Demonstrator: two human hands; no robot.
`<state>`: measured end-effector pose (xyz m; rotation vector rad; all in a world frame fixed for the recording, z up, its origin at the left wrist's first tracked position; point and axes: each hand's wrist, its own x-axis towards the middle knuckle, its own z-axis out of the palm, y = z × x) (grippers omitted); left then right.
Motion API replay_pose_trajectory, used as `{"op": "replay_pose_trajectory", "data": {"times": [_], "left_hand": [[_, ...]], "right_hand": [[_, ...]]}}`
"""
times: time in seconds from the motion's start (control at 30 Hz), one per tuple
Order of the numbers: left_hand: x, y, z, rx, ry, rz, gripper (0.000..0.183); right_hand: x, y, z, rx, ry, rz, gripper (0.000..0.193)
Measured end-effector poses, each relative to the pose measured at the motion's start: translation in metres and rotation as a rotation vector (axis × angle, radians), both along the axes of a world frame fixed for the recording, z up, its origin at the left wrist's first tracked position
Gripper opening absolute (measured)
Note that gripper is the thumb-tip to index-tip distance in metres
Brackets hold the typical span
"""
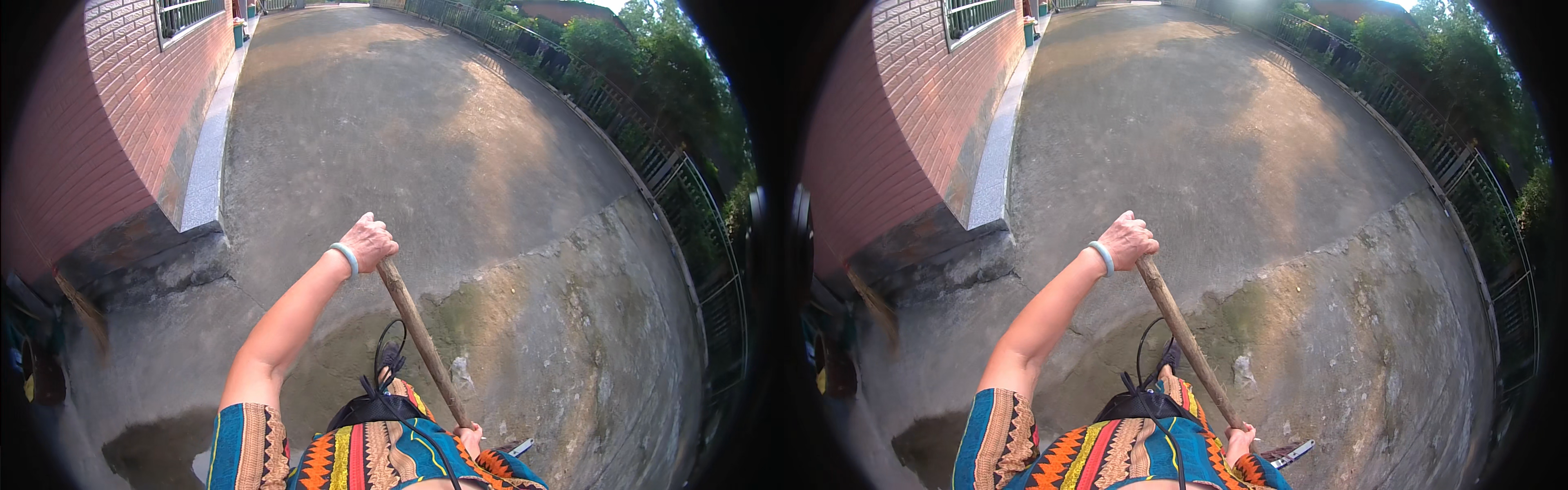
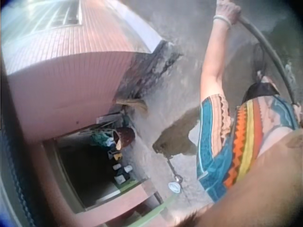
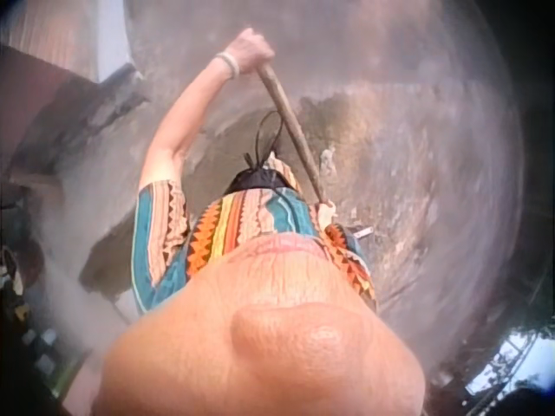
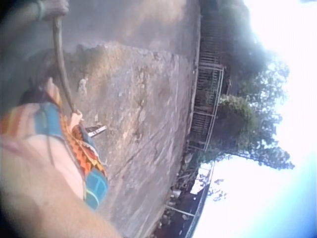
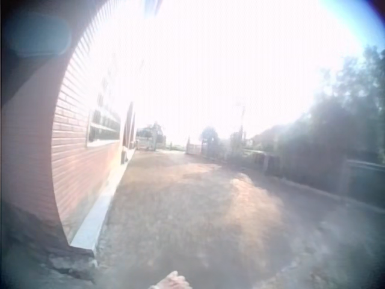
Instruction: The person carries a mop across a courtyard to a pond, dips the mop head into the water, and then uses it to mop a tiled veranda area.
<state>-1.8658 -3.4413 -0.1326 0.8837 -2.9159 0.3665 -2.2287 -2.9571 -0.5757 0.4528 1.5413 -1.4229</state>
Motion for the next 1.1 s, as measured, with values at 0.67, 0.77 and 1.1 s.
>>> {"op": "replay_pose_trajectory", "data": {"times": [0.67,0.77,1.1], "left_hand": [[0.043,-0.51,-0.047,-0.103,0.16,0.147,0.013],[0.019,-0.617,-0.027,-0.125,0.255,0.103,0.012],[0.036,-0.86,0.006,-0.052,0.082,0.132,0.011]], "right_hand": [[-0.027,-0.638,0.061,-0.21,-0.383,-0.742,0.018],[-0.079,-0.704,0.027,-0.399,-0.25,-0.773,0.016],[-0.052,-0.937,0.069,-0.041,0.151,0.122,0.018]]}}
